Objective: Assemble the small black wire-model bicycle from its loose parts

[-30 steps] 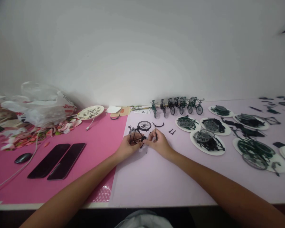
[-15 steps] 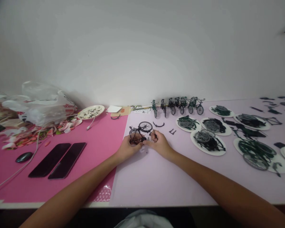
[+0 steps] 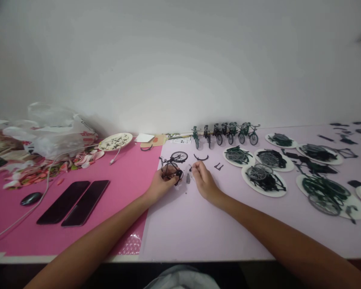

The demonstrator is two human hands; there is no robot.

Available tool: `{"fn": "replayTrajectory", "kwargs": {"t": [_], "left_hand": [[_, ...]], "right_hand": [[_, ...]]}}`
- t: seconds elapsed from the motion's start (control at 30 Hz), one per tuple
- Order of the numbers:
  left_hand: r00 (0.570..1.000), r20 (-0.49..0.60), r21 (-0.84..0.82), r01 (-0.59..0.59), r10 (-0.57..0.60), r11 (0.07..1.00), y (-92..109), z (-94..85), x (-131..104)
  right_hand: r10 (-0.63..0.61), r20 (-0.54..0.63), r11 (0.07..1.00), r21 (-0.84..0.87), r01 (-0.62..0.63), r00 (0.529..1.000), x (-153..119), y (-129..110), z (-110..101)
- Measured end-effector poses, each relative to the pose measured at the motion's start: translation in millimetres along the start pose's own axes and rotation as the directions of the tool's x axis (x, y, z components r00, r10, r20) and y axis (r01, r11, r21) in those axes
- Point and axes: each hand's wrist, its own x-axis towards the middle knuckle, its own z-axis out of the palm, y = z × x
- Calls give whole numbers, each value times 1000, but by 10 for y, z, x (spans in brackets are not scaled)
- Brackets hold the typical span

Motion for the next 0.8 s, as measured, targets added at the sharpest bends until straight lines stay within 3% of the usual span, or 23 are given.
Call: {"fn": "replayTrajectory", "kwargs": {"t": [0.23,0.57,0.8], "left_hand": [[1000,-1,-13,-27,27,1000,4,-7,-3],[998,-5,4,-64,64,998,-9,0,1],[998,8,3,-66,66,998,-7,6,-2]], "right_hand": [[-242,64,949,-195,250,968,-24,-140,21],[-323,56,891,-319,323,945,-42,-118,34],[-428,90,817,-385,428,899,-29,-107,35]]}}
